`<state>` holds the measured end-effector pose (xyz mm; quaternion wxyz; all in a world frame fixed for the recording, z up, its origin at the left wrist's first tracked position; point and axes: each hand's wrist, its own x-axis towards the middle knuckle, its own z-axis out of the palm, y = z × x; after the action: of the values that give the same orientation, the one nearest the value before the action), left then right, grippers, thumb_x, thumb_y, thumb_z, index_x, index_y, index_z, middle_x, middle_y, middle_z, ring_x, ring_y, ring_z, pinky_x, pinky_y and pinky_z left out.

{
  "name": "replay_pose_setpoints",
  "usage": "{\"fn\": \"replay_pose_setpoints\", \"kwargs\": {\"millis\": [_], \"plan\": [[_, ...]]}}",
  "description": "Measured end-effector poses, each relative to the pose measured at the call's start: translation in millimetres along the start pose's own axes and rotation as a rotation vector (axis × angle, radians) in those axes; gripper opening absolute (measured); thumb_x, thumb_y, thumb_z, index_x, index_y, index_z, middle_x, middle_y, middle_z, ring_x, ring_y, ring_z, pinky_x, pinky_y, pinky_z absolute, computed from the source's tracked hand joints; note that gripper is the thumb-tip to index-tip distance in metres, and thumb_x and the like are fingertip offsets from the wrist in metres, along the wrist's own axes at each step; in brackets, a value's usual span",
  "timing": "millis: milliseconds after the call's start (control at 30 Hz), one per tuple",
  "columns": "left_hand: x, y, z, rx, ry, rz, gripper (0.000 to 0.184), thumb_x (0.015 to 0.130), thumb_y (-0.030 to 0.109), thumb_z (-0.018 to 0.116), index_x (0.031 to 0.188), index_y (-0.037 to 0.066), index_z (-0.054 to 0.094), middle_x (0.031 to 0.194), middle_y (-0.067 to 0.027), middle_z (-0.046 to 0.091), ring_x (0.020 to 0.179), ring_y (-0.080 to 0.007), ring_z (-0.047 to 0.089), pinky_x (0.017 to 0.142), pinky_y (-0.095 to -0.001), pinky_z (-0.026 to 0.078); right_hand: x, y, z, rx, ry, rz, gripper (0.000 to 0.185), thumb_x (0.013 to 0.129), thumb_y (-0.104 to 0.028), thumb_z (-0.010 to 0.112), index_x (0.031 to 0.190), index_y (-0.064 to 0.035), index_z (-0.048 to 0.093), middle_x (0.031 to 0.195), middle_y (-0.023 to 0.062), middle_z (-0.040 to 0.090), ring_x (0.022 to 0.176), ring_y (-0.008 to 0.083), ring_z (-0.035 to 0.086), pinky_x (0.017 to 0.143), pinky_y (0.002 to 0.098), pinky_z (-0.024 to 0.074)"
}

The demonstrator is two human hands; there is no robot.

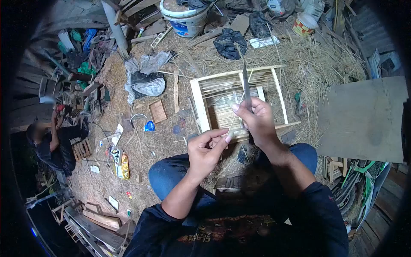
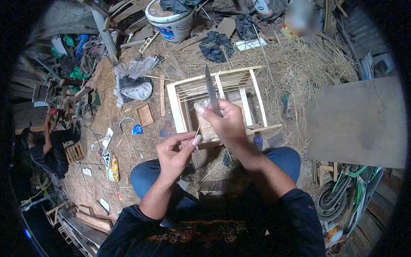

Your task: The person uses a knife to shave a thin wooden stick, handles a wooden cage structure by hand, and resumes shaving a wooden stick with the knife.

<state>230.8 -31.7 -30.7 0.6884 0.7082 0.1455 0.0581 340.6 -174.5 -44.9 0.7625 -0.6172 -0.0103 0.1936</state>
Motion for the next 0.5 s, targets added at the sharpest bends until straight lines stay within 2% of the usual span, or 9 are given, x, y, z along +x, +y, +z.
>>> {"fn": "replay_pose_setpoints", "kwargs": {"millis": [167,233,300,367,500], "plan": [[-45,-2,-2,-0.027,0.03,-0.014,0.014,0.092,0.003,0.079,0.102,-0.006,0.073,0.076,-0.0005,0.07,0.066,-0.0009,0.058,0.058,-0.0172,0.044,-40,1,2,0.02,-0.031,-0.031,0.021,0.094,-0.016,0.078,0.082,-0.0089,0.062,0.065,-0.0082,0.054,0.052,-0.0005,0.042,0.045,0.0197,0.0281],[-66,-2,-2,-0.059,0.024,0.07,0.018,0.091,0.003,0.079,0.106,-0.004,0.073,0.078,-0.0023,0.071,0.061,-0.0017,0.058,0.052,-0.0175,0.041,-61,-7,8,0.008,-0.04,-0.085,0.021,0.094,-0.018,0.078,0.083,-0.0087,0.062,0.066,-0.0079,0.055,0.052,-0.0006,0.041,0.046,0.0199,0.0277],[-91,9,-7,-0.026,0.013,0.069,0.02,0.091,0.003,0.079,0.109,-0.003,0.072,0.079,-0.003,0.072,0.061,-0.0018,0.059,0.052,-0.0175,0.041,-83,-17,17,-0.003,-0.049,-0.133,0.021,0.094,-0.018,0.078,0.083,-0.0085,0.063,0.066,-0.0079,0.055,0.052,-0.0007,0.041,0.046,0.0202,0.0276],[-112,28,-10,-0.049,0.046,-0.007,0.022,0.09,0.007,0.082,0.107,-0.004,0.072,0.074,-0.0007,0.069,0.058,-0.0006,0.055,0.049,-0.0182,0.042,-103,-24,24,0.019,-0.097,-0.116,0.02,0.094,-0.019,0.079,0.084,-0.0056,0.068,0.076,-0.005,0.064,0.069,0.0015,0.052,0.063,0.022,0.0417],[-145,39,-27,-0.068,0.067,0.073,0.021,0.093,0.01,0.079,0.107,-0.003,0.072,0.074,-0.0015,0.069,0.056,-0.0016,0.056,0.047,-0.0188,0.042,-136,-34,40,0.028,-0.134,-0.143,0.02,0.095,-0.019,0.079,0.084,-0.0059,0.067,0.075,-0.0054,0.064,0.069,0.0008,0.053,0.062,0.0221,0.0427]]}}
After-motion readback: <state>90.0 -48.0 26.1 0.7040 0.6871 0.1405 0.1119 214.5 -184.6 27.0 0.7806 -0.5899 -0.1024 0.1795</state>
